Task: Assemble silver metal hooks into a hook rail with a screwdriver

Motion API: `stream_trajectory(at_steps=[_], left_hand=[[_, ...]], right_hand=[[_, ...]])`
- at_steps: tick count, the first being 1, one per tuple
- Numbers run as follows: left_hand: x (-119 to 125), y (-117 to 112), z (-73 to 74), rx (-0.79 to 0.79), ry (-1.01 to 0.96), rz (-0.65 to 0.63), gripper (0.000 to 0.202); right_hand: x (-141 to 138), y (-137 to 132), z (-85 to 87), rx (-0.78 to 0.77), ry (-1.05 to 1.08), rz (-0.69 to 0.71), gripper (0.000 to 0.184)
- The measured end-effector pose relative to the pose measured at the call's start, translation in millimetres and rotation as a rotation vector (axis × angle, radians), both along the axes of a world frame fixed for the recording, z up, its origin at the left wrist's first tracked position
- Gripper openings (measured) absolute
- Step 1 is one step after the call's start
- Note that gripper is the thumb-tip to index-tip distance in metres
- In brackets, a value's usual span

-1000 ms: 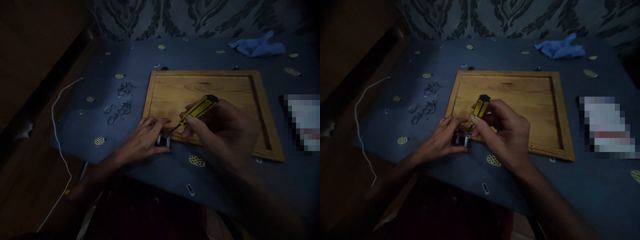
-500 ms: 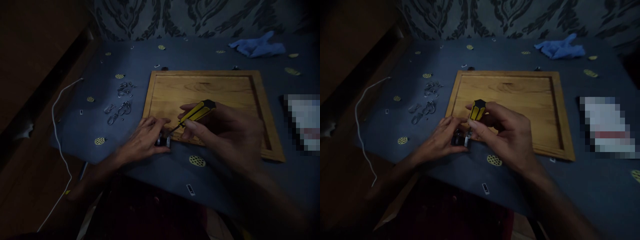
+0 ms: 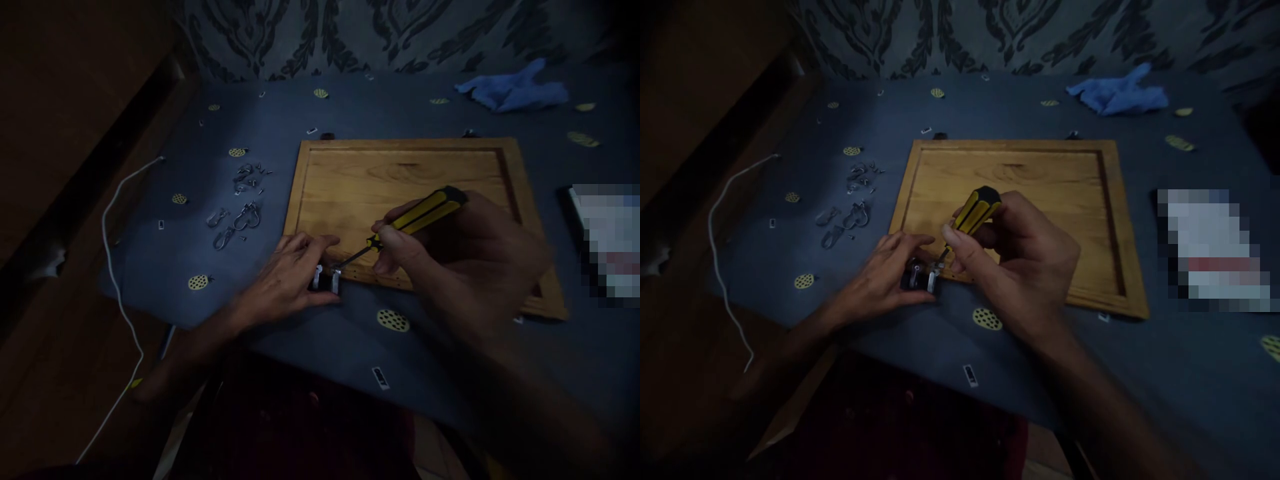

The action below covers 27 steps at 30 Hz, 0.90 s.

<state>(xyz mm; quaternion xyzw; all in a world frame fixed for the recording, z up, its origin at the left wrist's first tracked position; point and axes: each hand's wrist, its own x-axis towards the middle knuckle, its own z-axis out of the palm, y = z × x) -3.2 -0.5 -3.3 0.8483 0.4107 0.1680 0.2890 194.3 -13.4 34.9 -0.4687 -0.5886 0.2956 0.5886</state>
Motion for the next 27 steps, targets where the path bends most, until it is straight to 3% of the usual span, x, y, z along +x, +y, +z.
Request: stream_trajectory(at_steps=[11,18,23,27], left_hand=[[-1,0,-1.6,0.012,-0.001,-0.008,0.079],[-1,-1,2.4,-0.004,0.014,0.008,0.075],[0,0,3.9,-0.029,0.004,0.004,0.072],[0,0,4.1,-0.021,-0.005,-0.007,0.075]], right_hand=[[2,-1,-8.7,-0.055,-0.061,0.025,0.022],[13,2,1.9,-0.088,-0.141,0.263,0.019],[5,0,-6.4,0.009,-0.174,0.053,0.019],[-2,-5,-5.5,0.144,-0.070,-0.117,0.018]])
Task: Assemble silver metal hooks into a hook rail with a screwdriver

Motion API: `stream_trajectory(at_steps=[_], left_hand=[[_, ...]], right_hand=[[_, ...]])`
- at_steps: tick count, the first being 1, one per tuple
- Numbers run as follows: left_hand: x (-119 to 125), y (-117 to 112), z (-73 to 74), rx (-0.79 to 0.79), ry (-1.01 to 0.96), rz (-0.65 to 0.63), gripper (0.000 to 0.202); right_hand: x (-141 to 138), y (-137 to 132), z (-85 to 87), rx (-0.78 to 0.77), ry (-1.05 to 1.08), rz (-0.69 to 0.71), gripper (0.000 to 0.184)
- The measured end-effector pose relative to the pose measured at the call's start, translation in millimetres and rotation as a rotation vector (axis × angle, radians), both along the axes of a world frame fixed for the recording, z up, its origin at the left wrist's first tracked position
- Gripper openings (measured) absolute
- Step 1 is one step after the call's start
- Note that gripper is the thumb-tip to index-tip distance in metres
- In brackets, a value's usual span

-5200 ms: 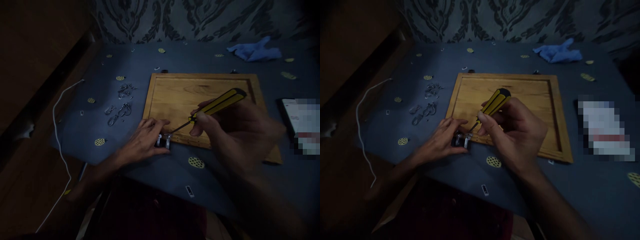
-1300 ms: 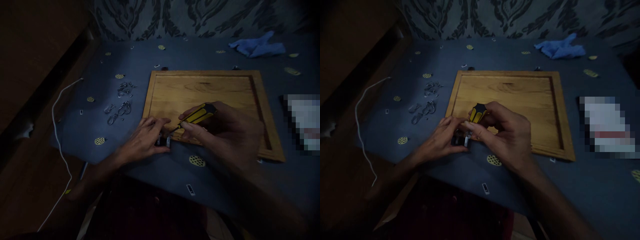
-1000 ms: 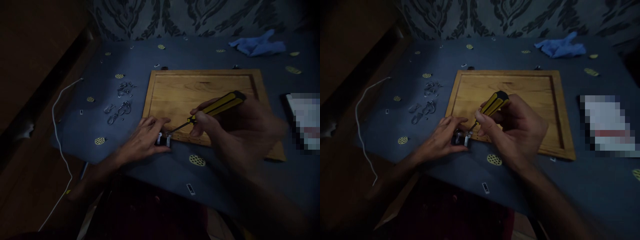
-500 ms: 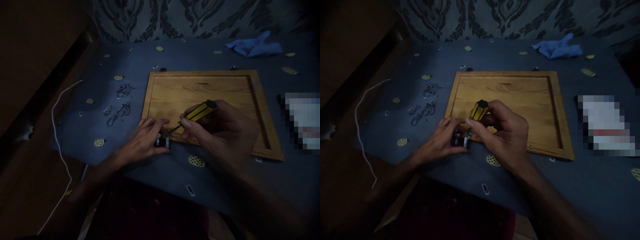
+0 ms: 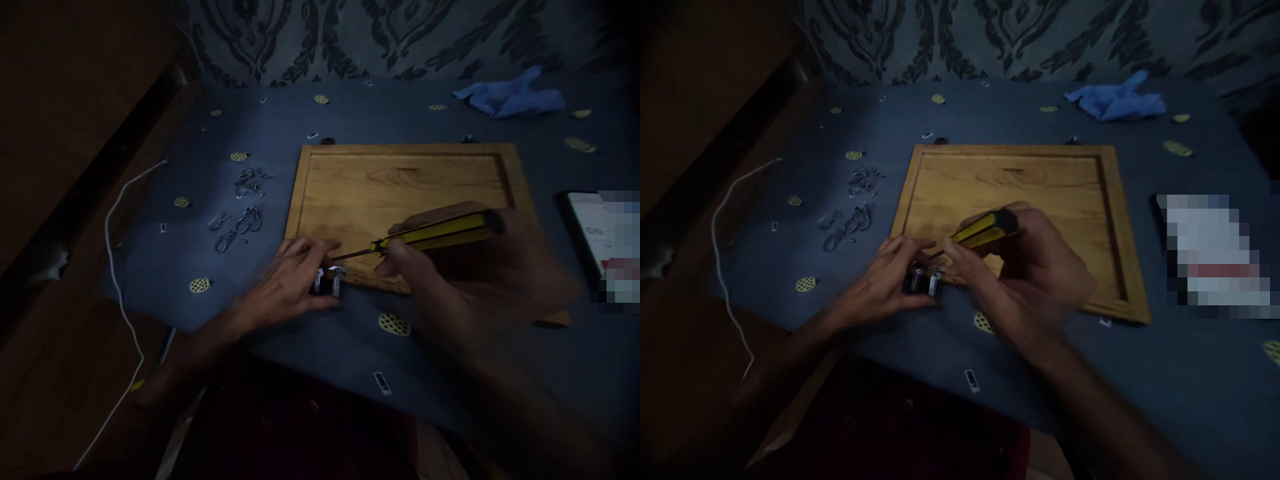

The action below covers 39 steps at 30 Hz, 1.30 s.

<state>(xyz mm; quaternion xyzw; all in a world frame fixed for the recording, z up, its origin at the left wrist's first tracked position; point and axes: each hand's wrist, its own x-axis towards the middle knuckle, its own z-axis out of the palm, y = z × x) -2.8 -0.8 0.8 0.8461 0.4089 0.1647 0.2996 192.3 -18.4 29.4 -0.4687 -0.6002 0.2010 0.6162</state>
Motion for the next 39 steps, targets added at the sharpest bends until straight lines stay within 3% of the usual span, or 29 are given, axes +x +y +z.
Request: stream_trajectory(at_steps=[4,10,24,30,34,36,39], left_hand=[[0,0,-0.2,-0.004,-0.007,-0.014,0.076],[0,1,-0.5,-0.002,-0.005,-0.017,0.077],[-1,0,-3.8,0.024,0.017,-0.001,0.077],[-1,-1,-3.9,0.018,0.015,0.017,0.077],[0,0,-3.1,0.011,0.017,0.014,0.076],[0,0,-2.7,0.000,0.028,0.022,0.074],[0,0,-2.8,-0.006,0.044,0.027,0.074]], right_hand=[[3,2,3.1,-0.016,-0.078,-0.038,0.017],[7,5,-5.5,-0.074,-0.192,-0.015,0.019],[10,6,-15.0,0.002,-0.272,0.047,0.020],[13,7,-1.4,-0.182,-0.134,0.248,0.021],[18,10,5.7,-0.163,-0.206,0.381,0.013],[17,10,3.1,-0.066,-0.271,0.318,0.006],[12,6,-6.4,0.066,-0.254,0.078,0.020]])
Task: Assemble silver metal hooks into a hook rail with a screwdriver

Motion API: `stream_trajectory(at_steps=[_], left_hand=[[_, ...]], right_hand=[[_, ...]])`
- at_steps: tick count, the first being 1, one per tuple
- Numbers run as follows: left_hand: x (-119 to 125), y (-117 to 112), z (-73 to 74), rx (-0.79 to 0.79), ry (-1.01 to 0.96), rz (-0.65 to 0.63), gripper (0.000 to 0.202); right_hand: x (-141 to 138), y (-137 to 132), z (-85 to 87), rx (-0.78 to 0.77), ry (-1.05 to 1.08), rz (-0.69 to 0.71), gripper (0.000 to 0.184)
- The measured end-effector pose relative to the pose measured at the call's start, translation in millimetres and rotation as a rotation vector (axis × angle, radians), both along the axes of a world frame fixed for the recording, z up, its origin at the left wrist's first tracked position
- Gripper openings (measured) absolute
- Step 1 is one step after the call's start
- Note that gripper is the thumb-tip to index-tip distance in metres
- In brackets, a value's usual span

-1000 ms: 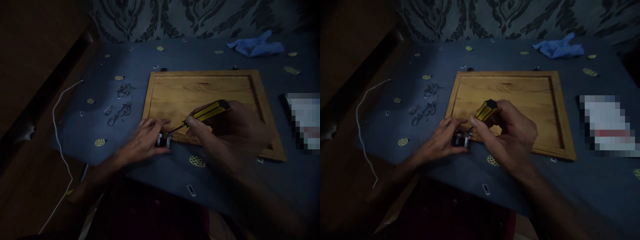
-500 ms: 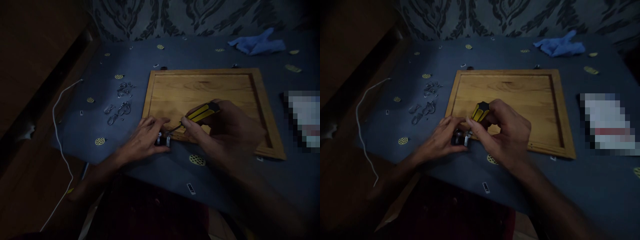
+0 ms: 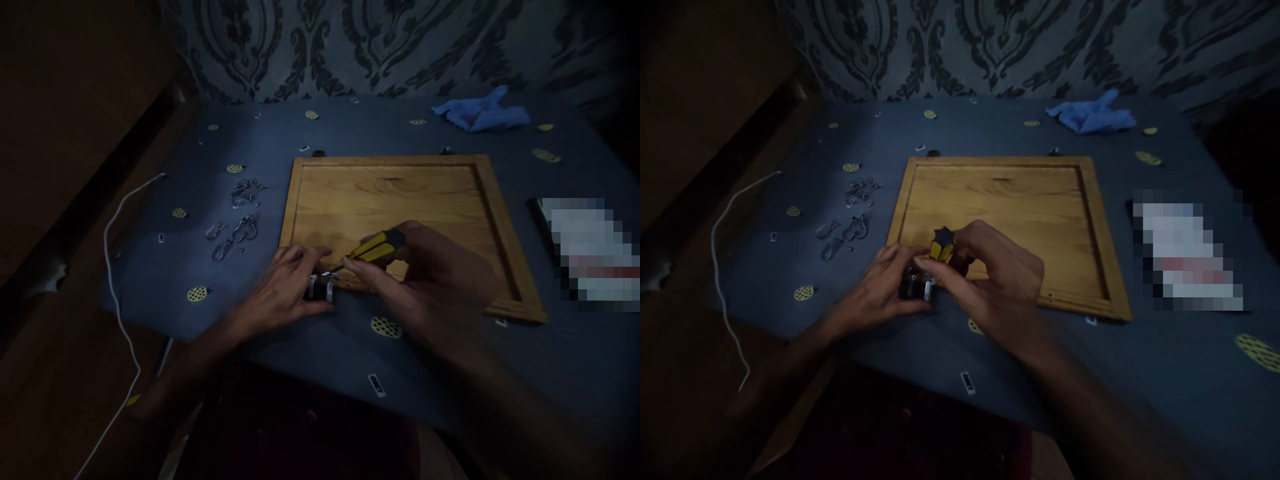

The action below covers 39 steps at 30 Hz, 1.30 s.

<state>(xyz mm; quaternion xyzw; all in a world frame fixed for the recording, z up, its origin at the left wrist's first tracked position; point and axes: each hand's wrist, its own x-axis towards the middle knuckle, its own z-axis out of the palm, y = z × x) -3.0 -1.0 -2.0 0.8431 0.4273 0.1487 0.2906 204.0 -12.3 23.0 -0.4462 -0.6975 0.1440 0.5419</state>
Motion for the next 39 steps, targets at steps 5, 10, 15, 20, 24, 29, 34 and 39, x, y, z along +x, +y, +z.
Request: stream_trajectory(at_steps=[5,10,15,20,24,29,34,39], left_hand=[[-2,-4,-5.2,0.062,-0.021,0.007,0.074],[-6,-3,-15.1,0.185,-0.047,0.013,0.066],[-7,0,-20.9,0.234,-0.048,0.054,0.069],[-9,1,-24.2,0.258,-0.068,0.045,0.069],[-10,3,-24.5,0.250,-0.052,0.023,0.073],[-8,-1,-17.7,0.169,-0.044,0.028,0.072],[-3,-3,-8.6,0.106,-0.059,-0.004,0.074],[-1,-1,-4.2,0.055,-0.023,0.011,0.080]], right_hand=[[-12,-4,-10.8,-0.022,0.248,-0.045,0.022],[-16,1,-6.1,-0.017,0.214,-0.009,0.032],[-15,2,-0.9,-0.072,0.253,0.012,0.032],[-9,2,-3.5,-0.122,0.307,-0.002,0.030],[-5,4,-7.5,-0.140,0.316,-0.031,0.029],[1,4,-11.0,-0.150,0.334,-0.067,0.025],[7,1,-12.7,-0.158,0.330,-0.107,0.022],[7,-3,-11.2,-0.161,0.236,-0.137,0.022]])
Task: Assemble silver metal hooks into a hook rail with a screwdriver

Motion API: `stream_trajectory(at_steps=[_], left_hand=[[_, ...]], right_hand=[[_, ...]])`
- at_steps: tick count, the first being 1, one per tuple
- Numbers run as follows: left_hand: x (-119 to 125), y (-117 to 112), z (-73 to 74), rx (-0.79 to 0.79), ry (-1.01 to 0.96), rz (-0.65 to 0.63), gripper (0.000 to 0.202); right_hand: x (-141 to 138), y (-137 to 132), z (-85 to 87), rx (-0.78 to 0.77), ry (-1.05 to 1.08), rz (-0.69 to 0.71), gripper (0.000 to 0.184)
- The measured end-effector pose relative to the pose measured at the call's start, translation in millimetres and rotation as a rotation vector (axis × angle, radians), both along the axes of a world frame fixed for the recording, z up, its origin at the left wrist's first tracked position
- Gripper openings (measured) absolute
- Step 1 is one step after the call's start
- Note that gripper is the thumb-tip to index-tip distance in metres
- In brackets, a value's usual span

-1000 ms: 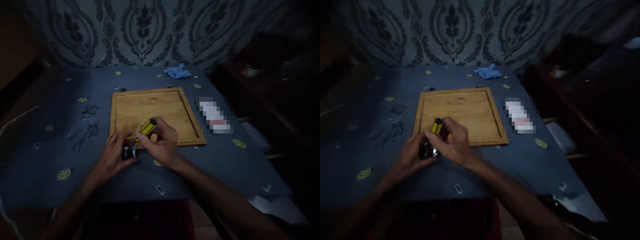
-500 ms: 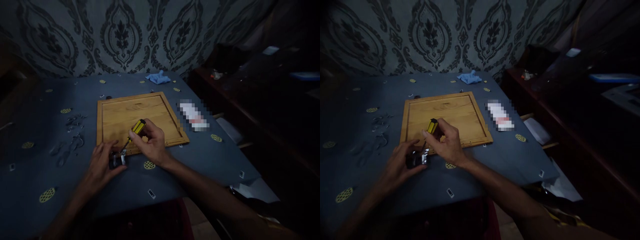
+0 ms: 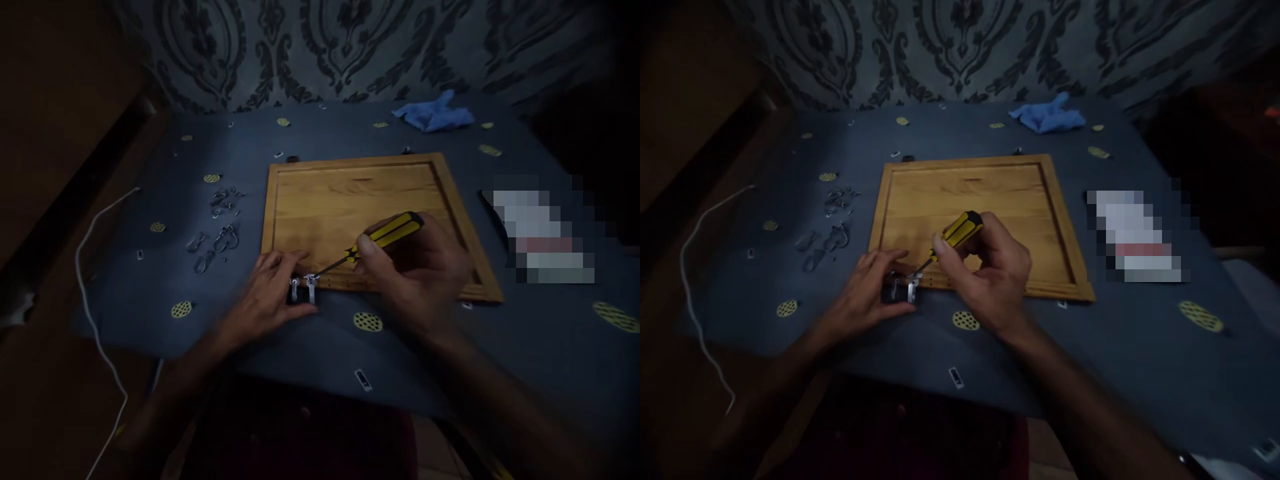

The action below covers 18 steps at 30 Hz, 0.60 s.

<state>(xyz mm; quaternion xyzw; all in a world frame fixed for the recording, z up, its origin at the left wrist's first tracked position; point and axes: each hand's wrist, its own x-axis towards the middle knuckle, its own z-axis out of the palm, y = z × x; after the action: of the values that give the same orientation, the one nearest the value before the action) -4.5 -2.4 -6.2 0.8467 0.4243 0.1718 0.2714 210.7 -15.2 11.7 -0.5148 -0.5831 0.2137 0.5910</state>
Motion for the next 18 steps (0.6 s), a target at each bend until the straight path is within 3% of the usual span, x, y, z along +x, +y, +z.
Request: stream_trajectory(at_steps=[7,14,18], left_hand=[[1,-1,5.6,-0.046,0.013,-0.015,0.080],[1,0,2.3,-0.012,-0.012,-0.033,0.080],[1,0,5.6,-0.023,0.004,-0.039,0.077]], right_hand=[[-2,-2,2.4,0.004,-0.016,-0.005,0.020],[-1,0,-8.1,-0.016,-0.061,-0.002,0.017],[0,1,-10.1,0.055,-0.138,-0.012,0.016]])
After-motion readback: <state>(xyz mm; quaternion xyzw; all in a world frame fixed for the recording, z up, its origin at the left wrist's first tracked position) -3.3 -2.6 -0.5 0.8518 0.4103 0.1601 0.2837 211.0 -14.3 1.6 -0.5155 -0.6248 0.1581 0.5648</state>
